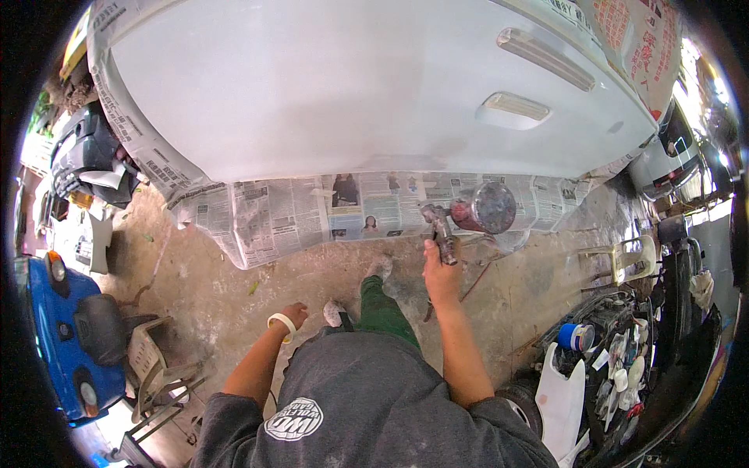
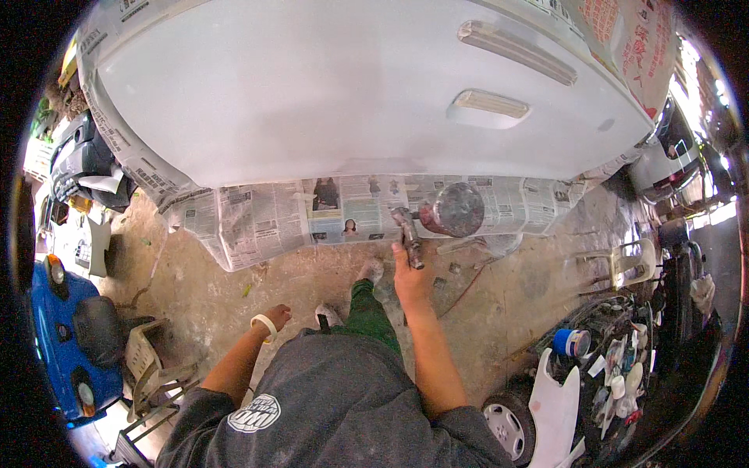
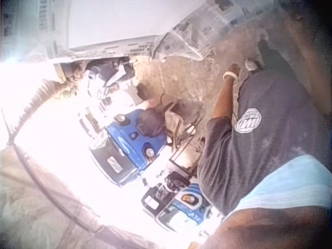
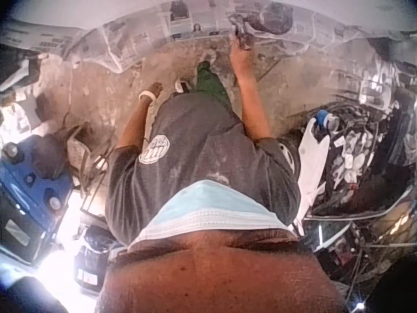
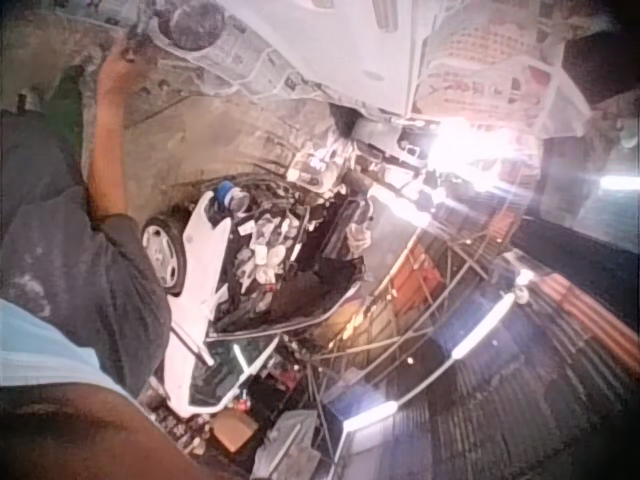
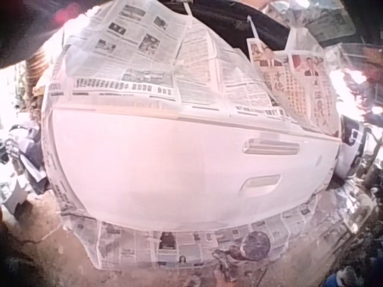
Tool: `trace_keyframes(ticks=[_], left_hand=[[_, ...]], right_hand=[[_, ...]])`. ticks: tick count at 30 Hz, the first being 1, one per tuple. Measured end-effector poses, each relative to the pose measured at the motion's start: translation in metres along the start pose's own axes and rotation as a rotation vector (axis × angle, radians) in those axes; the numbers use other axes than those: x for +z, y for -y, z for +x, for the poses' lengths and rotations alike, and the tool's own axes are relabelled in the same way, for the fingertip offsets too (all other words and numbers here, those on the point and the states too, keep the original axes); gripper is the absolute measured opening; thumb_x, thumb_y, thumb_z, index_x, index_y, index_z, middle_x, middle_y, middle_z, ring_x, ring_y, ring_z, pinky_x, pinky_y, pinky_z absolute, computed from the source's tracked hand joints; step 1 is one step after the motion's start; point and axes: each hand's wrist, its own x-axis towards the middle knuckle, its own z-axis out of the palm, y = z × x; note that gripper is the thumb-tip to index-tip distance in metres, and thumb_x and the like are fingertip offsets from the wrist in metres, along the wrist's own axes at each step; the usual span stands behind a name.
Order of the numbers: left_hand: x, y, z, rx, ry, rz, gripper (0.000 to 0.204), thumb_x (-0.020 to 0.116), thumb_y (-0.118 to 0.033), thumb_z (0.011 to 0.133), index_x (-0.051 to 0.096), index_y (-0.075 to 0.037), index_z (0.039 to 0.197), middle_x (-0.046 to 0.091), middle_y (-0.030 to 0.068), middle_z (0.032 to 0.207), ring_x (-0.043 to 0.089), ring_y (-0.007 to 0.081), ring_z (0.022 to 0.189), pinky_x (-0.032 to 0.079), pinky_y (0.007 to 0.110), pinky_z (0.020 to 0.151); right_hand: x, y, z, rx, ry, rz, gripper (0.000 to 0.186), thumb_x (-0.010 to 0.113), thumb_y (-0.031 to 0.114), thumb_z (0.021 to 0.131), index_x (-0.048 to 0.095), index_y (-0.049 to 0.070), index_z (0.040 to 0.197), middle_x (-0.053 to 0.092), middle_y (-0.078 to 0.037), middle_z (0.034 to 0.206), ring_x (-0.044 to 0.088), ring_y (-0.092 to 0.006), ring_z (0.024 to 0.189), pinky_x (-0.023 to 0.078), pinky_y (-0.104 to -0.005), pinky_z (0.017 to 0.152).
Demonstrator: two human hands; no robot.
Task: The person uses a spray gun to apply white paint to the exterior panels of a car, moving the gun in steady strokes across the masked bodywork.
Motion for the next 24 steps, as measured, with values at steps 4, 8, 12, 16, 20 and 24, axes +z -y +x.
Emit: trace_keyframes(ticks=[4, 8, 12, 16, 20, 24], left_hand=[[0.006, -0.002, 0.004, 0.034, -0.033, -0.030, 0.042, 0.055, -0.032, 0.096, 0.063, -0.005, 0.127, 0.064, 0.0229, 0.127, 0.059, 0.0417, 0.120, 0.047, 0.046, 0.103], [0.007, 0.002, 0.009, 0.066, -0.009, 0.011, 0.043, 0.057, -0.033, 0.096, 0.064, -0.005, 0.126, 0.064, 0.0223, 0.129, 0.059, 0.0411, 0.121, 0.046, 0.046, 0.103], [0.011, 0.008, 0.013, -0.038, 0.072, 0.089, 0.045, 0.050, -0.037, 0.100, 0.064, -0.003, 0.126, 0.059, 0.0212, 0.134, 0.054, 0.0396, 0.126, 0.042, 0.044, 0.109], [0.036, 0.058, 0.025, 0.064, 0.048, 0.157, 0.045, 0.054, -0.036, 0.096, 0.065, -0.005, 0.127, 0.061, 0.0207, 0.134, 0.056, 0.0403, 0.126, 0.043, 0.045, 0.108], [0.016, 0.027, 0.011, -0.026, 0.088, 0.102, 0.044, 0.052, -0.036, 0.096, 0.065, -0.006, 0.126, 0.059, 0.0196, 0.137, 0.054, 0.0394, 0.128, 0.042, 0.044, 0.110], [0.009, 0.016, 0.005, -0.097, 0.096, 0.038, 0.045, 0.052, -0.036, 0.096, 0.065, -0.006, 0.126, 0.059, 0.0186, 0.137, 0.054, 0.0390, 0.128, 0.041, 0.044, 0.110]], right_hand=[[0.003, 0.040, -0.008, 0.060, 0.223, 0.241, 0.033, 0.072, 0.029, 0.094, 0.065, 0.002, 0.112, 0.071, -0.009, 0.097, 0.060, -0.0143, 0.052, 0.048, -0.0294, 0.048], [-0.001, 0.043, -0.009, 0.023, 0.209, 0.262, 0.034, 0.070, 0.029, 0.095, 0.063, 0.002, 0.114, 0.069, -0.006, 0.090, 0.058, -0.0120, 0.051, 0.047, -0.0287, 0.047], [0.000, -0.003, 0.007, -0.096, 0.017, 0.036, 0.030, 0.067, 0.028, 0.097, 0.057, 0.002, 0.109, 0.064, -0.004, 0.081, 0.053, -0.0099, 0.050, 0.043, -0.0263, 0.044], [-0.006, 0.012, 0.018, 0.124, -0.033, 0.168, 0.028, 0.067, 0.027, 0.096, 0.052, 0.004, 0.101, 0.059, -0.002, 0.075, 0.052, -0.0089, 0.049, 0.042, -0.0258, 0.042], [-0.024, 0.003, 0.019, 0.193, -0.166, 0.149, 0.028, 0.068, 0.027, 0.096, 0.053, 0.003, 0.097, 0.059, -0.001, 0.073, 0.053, -0.0096, 0.048, 0.044, -0.0259, 0.043], [-0.029, 0.013, 0.013, 0.183, -0.237, 0.181, 0.029, 0.066, 0.027, 0.097, 0.055, 0.001, 0.101, 0.059, -0.003, 0.072, 0.052, -0.0111, 0.046, 0.044, -0.0257, 0.043]])
